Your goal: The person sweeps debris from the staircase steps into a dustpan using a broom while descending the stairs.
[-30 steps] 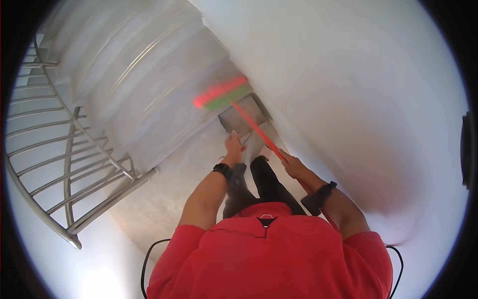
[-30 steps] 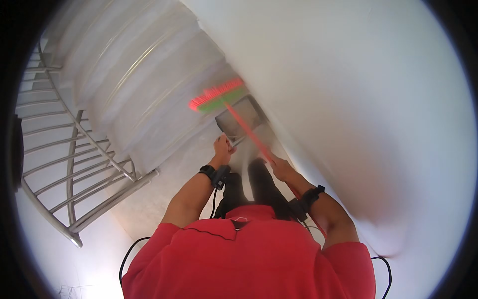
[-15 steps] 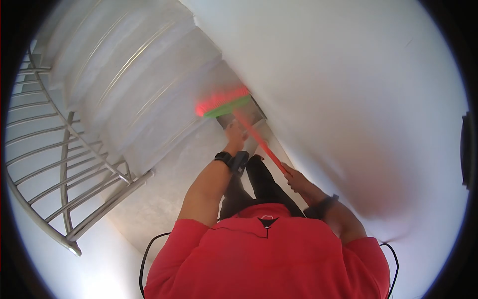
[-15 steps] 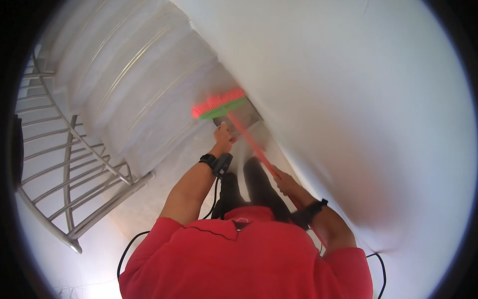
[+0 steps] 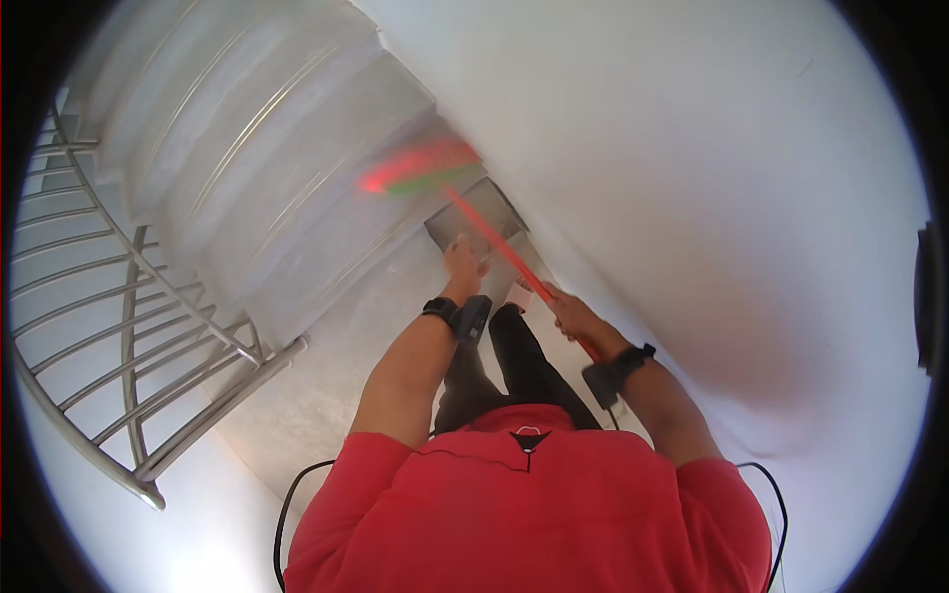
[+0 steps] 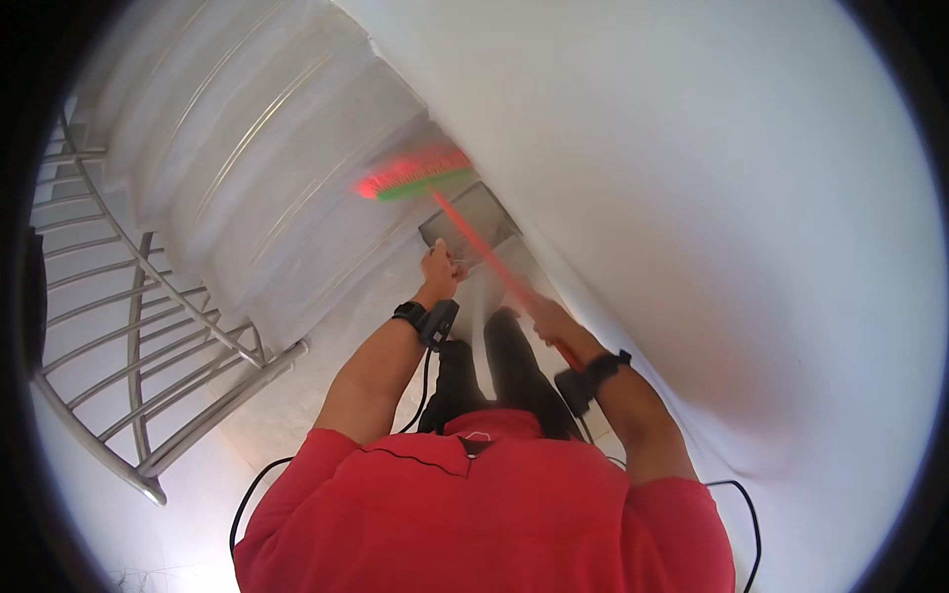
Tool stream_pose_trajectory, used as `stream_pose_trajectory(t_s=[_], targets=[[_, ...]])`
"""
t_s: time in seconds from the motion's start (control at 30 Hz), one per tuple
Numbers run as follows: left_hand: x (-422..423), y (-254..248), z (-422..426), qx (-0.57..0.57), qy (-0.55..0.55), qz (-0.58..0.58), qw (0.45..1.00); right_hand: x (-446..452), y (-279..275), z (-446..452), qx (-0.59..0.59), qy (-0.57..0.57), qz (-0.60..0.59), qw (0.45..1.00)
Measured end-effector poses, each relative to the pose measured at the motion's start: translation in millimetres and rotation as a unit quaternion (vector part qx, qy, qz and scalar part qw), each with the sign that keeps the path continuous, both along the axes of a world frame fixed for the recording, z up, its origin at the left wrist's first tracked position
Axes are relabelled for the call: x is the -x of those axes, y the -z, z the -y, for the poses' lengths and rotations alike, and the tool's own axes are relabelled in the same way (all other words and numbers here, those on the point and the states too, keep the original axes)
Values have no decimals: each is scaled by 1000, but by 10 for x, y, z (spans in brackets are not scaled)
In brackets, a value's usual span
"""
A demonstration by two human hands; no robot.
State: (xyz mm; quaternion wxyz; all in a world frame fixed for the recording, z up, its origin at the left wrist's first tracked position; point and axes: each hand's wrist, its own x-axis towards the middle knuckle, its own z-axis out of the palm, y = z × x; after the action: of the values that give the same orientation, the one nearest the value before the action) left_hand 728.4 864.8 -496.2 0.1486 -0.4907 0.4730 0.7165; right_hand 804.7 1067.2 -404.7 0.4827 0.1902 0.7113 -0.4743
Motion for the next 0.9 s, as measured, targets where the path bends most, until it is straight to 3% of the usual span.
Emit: stream_pose_trajectory(t_s=[0.13,0.27,0.33,0.4,0.47,0.57,0.8,0.9], targets=[[-20,132,7,-2,-5,6,1000,-719,-185,-218,-51,-21,14,998],[-29,117,-11,-6,0,1,1000,-1002,-85,-335,-53,-83,-229,968],[-52,28,-17,-5,1,-4,1000,-908,146,-261,-68,-96,-428,896],[-87,27,-4,-4,5,-11,1000,-668,283,-180,-67,-84,-394,913],[-77,55,15,-1,7,-12,1000,-192,-170,6,-48,-51,-51,996],[-53,84,43,2,7,-3,1000,-246,-140,-4,19,68,58,996],[-92,135,46,-7,-4,-7,1000,-797,-465,-182,4,-6,28,1000],[-162,101,109,0,4,-9,1000,-637,116,-121,-13,-88,-277,957]])
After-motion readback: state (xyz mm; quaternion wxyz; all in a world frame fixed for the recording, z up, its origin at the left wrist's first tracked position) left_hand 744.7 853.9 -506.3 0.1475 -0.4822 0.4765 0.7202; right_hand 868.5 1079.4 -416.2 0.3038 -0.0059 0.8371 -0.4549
